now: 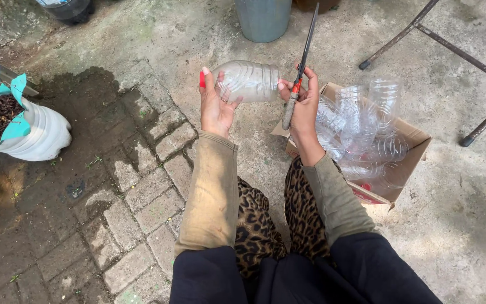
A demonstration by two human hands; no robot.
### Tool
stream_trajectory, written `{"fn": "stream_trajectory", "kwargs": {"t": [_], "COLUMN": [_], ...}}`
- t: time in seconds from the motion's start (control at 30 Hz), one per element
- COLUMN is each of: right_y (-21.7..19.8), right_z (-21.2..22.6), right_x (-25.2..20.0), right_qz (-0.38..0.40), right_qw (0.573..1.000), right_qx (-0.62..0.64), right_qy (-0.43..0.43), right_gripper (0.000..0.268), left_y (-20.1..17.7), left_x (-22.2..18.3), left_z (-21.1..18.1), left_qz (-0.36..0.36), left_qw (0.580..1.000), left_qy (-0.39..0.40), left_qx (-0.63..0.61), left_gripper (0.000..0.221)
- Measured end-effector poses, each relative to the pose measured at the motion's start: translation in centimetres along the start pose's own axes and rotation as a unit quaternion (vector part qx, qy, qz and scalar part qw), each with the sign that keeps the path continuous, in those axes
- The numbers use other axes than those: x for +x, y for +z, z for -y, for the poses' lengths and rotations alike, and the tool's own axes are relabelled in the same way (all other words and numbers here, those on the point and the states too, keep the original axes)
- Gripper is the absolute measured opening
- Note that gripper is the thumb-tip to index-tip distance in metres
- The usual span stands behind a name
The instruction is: Cutting the top sections off of clear plastic bottles and placing the resulting pieces into a cardboard box.
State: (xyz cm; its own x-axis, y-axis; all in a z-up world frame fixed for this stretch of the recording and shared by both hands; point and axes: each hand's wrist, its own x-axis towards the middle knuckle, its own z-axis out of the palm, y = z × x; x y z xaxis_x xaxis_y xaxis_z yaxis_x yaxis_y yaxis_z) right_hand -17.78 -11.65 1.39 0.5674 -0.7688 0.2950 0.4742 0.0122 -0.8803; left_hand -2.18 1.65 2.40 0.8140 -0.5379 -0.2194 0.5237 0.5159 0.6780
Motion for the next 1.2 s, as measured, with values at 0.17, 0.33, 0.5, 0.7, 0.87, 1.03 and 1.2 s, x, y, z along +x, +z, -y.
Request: {"fn": "stream_trajectory", "kwargs": {"t": [0.17,0.33,0.5,0.7,0.87,1.03,1.2], "right_y": [-1.8,-1.2,-0.1,0.1,-0.2,-0.1,-0.3], "right_z": [-1.9,-2.5,-3.2,-2.9,-0.9,-0.9,-1.4], "right_x": [0.0,-1.6,-2.7,-3.2,-3.7,-5.0,-6.5], "right_qz": [-0.027,0.02,0.069,0.078,0.04,0.134,0.213], "right_qw": [0.997,0.994,0.993,0.994,0.999,0.984,0.972], "right_qx": [0.054,0.101,0.081,0.073,-0.027,-0.117,-0.084], "right_qy": [0.055,0.034,0.042,0.024,0.021,0.031,0.046], "right_gripper": [0.059,0.057,0.053,0.053,0.049,0.049,0.058], "left_y": [-0.7,0.9,1.2,4.2,4.5,5.2,3.7], "left_x": [0.7,-0.8,-0.4,-2.4,-2.0,-2.3,-1.8], "left_z": [0.0,0.7,3.9,4.8,3.0,2.0,1.5], "left_qz": [0.03,-0.005,-0.061,-0.022,-0.024,-0.043,-0.07], "left_qw": [0.997,0.992,0.996,0.999,0.999,0.994,0.993], "left_qy": [-0.039,-0.123,-0.059,-0.036,0.019,0.08,0.061], "left_qx": [0.058,0.022,0.03,-0.008,-0.031,-0.062,-0.072], "left_gripper": [0.105,0.118,0.113,0.111,0.111,0.115,0.114]}}
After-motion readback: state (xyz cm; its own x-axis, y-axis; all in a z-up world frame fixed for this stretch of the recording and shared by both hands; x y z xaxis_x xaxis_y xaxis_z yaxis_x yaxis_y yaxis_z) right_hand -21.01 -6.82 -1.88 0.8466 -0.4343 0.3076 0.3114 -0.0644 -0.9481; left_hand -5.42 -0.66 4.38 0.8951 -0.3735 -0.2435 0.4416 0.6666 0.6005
